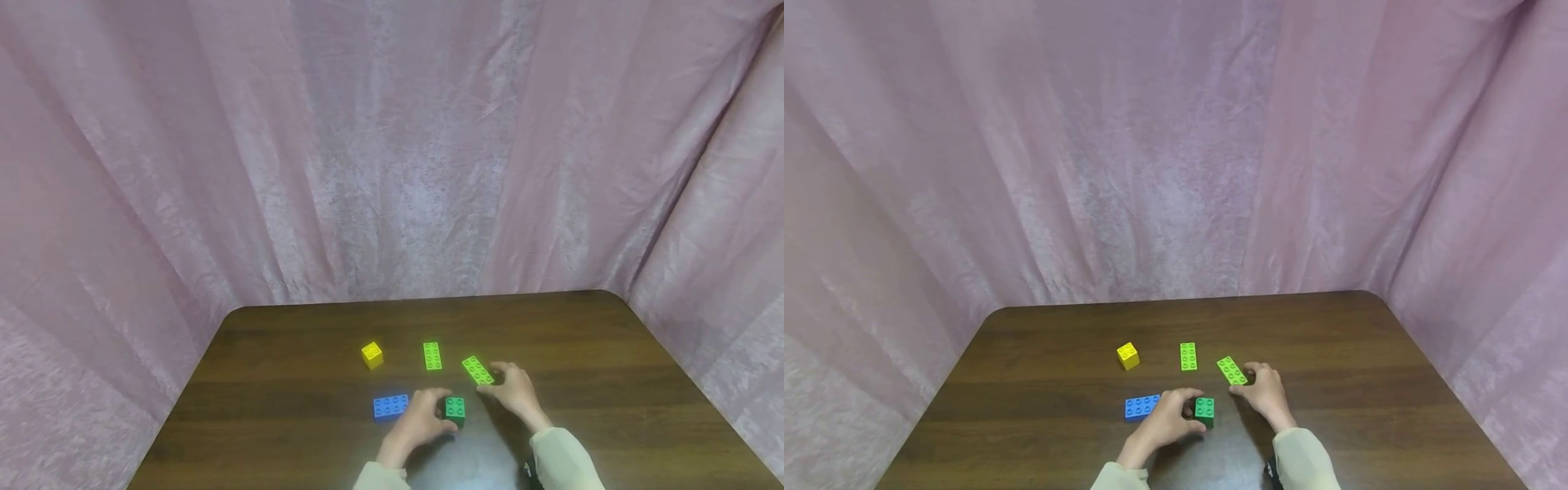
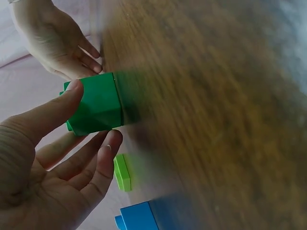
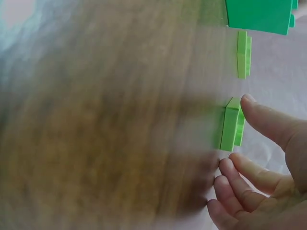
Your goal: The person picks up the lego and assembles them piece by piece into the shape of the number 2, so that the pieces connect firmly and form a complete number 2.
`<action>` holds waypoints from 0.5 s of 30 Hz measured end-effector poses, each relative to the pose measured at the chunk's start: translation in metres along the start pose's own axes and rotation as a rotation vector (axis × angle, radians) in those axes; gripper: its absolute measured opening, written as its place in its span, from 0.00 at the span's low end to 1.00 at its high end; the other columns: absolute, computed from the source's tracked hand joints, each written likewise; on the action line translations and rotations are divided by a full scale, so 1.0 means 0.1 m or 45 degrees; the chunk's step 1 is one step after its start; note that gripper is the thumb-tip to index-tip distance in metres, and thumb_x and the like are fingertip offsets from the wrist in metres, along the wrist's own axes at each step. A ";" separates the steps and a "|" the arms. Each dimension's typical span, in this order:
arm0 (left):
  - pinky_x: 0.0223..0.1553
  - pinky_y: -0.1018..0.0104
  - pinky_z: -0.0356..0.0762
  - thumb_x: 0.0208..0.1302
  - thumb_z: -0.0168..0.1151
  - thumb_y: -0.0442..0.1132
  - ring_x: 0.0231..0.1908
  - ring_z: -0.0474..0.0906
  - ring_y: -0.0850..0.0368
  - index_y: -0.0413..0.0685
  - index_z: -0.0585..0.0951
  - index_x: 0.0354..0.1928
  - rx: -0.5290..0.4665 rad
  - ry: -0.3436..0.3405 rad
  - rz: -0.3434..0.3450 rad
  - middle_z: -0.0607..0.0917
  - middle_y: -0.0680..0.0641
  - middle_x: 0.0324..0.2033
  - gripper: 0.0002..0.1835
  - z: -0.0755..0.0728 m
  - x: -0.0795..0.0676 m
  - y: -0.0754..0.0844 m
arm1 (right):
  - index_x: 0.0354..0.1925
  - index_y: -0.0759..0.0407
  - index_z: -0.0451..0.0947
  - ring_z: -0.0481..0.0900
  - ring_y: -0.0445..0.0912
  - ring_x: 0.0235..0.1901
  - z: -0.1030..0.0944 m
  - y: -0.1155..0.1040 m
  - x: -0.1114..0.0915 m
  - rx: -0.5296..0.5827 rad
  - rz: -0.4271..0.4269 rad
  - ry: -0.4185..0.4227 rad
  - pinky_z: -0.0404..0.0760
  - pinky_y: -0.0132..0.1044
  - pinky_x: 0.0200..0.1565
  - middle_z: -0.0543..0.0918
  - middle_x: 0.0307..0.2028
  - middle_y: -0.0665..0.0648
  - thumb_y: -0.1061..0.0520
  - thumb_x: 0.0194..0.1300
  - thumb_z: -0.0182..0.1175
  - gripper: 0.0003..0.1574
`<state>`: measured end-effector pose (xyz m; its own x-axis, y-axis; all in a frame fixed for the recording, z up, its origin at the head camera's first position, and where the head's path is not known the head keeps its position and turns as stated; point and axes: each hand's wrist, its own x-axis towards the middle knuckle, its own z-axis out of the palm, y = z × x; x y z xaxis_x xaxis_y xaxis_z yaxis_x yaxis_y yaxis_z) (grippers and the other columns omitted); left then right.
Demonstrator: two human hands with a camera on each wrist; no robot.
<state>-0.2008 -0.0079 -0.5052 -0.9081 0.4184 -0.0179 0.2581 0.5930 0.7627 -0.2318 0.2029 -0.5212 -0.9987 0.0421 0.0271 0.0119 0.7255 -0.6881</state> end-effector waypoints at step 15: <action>0.34 0.71 0.81 0.46 0.73 0.29 0.33 0.79 0.57 0.36 0.80 0.51 -0.090 -0.008 0.021 0.86 0.41 0.39 0.25 0.02 0.03 -0.01 | 0.52 0.71 0.76 0.77 0.59 0.48 0.00 0.06 0.03 0.093 0.023 -0.030 0.77 0.58 0.52 0.81 0.47 0.67 0.53 0.48 0.75 0.36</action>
<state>-0.2032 -0.0056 -0.5078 -0.9019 0.4318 -0.0089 0.2486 0.5359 0.8069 -0.2342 0.2074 -0.5248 -0.9993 0.0380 -0.0027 0.0276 0.6726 -0.7395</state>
